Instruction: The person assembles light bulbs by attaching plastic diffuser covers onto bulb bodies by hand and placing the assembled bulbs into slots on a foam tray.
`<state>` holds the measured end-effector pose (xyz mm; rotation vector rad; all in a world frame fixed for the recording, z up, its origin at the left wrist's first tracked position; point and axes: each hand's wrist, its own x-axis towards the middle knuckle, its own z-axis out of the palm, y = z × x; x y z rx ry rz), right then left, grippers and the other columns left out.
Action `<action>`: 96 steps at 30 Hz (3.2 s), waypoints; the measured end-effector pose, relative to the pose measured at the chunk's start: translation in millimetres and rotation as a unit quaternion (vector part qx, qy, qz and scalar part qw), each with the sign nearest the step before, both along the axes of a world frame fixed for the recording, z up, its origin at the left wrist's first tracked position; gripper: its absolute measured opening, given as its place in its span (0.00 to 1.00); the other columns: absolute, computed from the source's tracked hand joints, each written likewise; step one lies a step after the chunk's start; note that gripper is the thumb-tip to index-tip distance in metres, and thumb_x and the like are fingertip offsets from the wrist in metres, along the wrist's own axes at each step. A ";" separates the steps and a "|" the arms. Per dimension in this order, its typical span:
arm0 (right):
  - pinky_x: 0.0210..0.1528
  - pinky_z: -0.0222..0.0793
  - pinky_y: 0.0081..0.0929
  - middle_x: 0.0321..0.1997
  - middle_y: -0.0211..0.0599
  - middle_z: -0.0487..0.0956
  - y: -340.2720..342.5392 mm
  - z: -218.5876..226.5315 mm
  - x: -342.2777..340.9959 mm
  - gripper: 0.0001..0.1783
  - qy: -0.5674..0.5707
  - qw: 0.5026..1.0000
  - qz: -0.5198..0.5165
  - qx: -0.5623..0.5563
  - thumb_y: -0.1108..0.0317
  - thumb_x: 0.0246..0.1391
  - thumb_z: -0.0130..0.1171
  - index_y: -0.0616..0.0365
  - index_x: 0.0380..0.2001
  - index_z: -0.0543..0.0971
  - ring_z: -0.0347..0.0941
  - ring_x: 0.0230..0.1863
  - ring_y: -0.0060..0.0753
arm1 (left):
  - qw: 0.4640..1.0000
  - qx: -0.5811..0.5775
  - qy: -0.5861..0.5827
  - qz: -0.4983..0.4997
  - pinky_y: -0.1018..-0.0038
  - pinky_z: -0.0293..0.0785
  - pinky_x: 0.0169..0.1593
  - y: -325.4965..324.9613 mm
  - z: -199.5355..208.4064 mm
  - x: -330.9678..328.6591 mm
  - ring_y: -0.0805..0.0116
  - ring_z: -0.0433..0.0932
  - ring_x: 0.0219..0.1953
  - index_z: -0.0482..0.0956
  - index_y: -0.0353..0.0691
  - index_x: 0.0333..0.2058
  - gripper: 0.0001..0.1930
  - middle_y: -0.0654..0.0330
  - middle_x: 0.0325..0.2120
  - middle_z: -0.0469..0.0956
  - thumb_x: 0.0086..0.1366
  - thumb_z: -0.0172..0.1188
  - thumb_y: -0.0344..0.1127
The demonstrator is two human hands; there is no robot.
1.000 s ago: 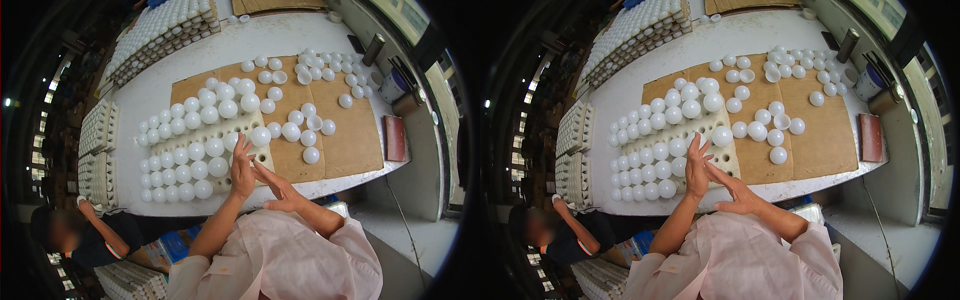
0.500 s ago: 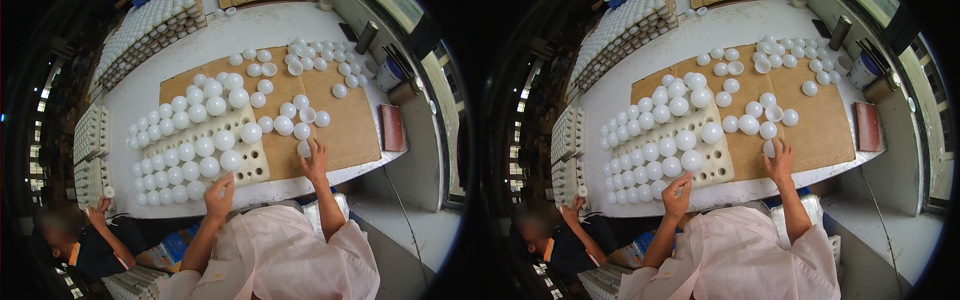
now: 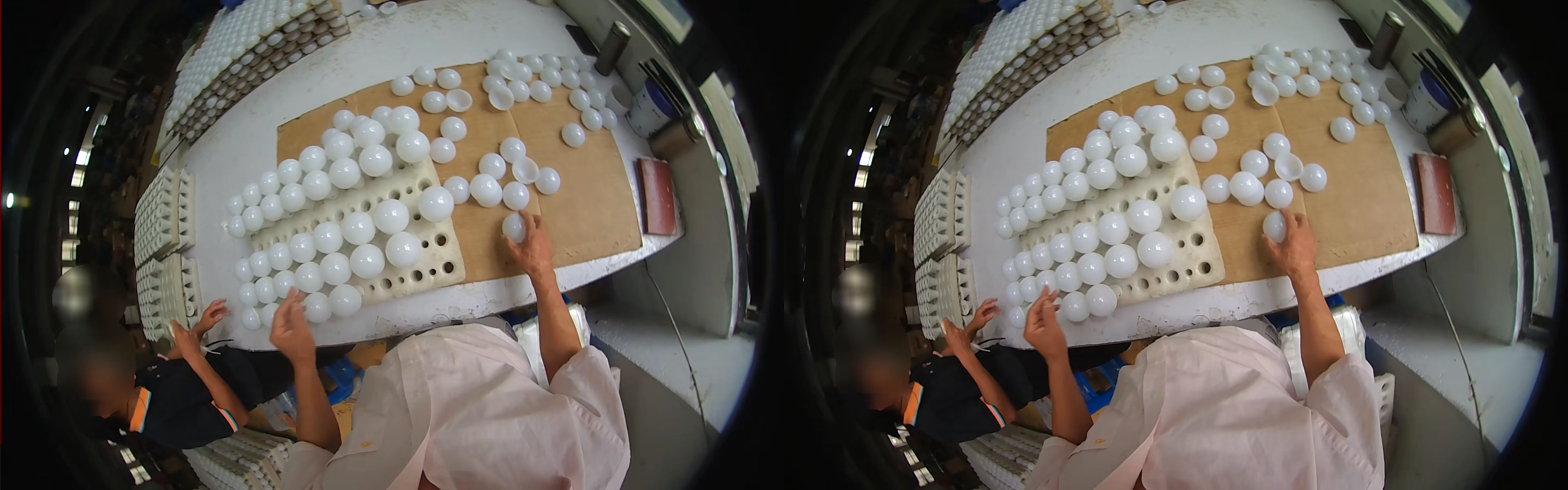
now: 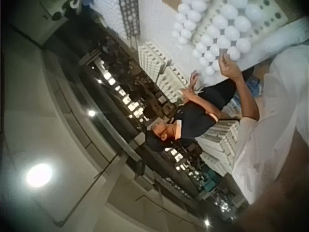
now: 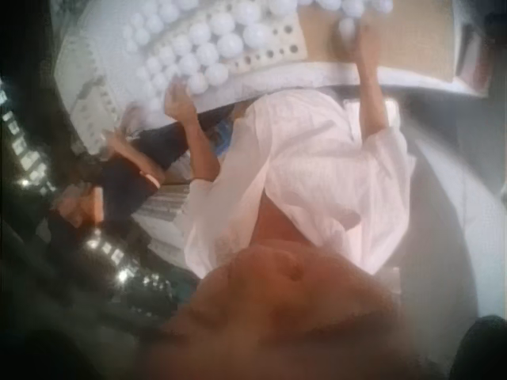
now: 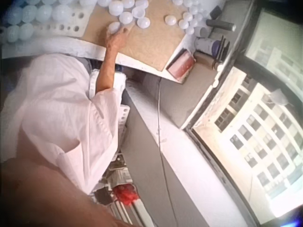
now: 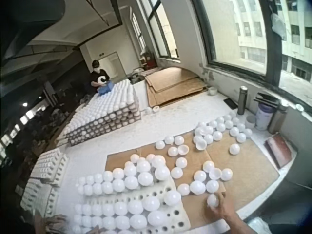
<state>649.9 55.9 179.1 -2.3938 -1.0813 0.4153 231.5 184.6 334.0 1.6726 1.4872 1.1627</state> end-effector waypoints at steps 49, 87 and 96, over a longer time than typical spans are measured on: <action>0.55 0.64 0.29 0.50 0.38 0.72 3.9 139.7 -195.2 0.45 0.376 0.874 -0.134 0.276 0.70 0.33 0.68 0.55 0.59 0.61 0.68 0.50 0.32 | 0.958 -0.167 -0.088 0.214 0.65 0.73 0.47 348.1 -213.1 -384.3 0.56 0.77 0.43 0.74 0.27 0.42 0.19 0.50 0.40 0.78 0.63 0.57 0.41; 0.57 0.61 0.34 0.51 0.38 0.71 49.5 160.1 -178.0 0.43 0.312 0.865 0.359 0.158 0.64 0.29 0.74 0.54 0.54 0.67 0.67 0.54 0.39 | 0.785 -0.367 -0.064 -0.495 0.77 0.73 0.34 26.1 9.7 26.2 0.76 0.76 0.30 0.76 0.31 0.41 0.26 0.60 0.29 0.79 0.47 0.72 0.40; 0.50 0.68 0.41 0.50 0.45 0.70 56.4 167.6 -207.4 0.44 0.218 0.892 0.386 0.086 0.62 0.32 0.73 0.55 0.55 0.64 0.69 0.50 0.50 | 0.804 -0.330 0.012 -0.495 0.78 0.72 0.28 34.1 13.0 19.7 0.75 0.76 0.24 0.78 0.30 0.32 0.20 0.61 0.21 0.77 0.44 0.73 0.38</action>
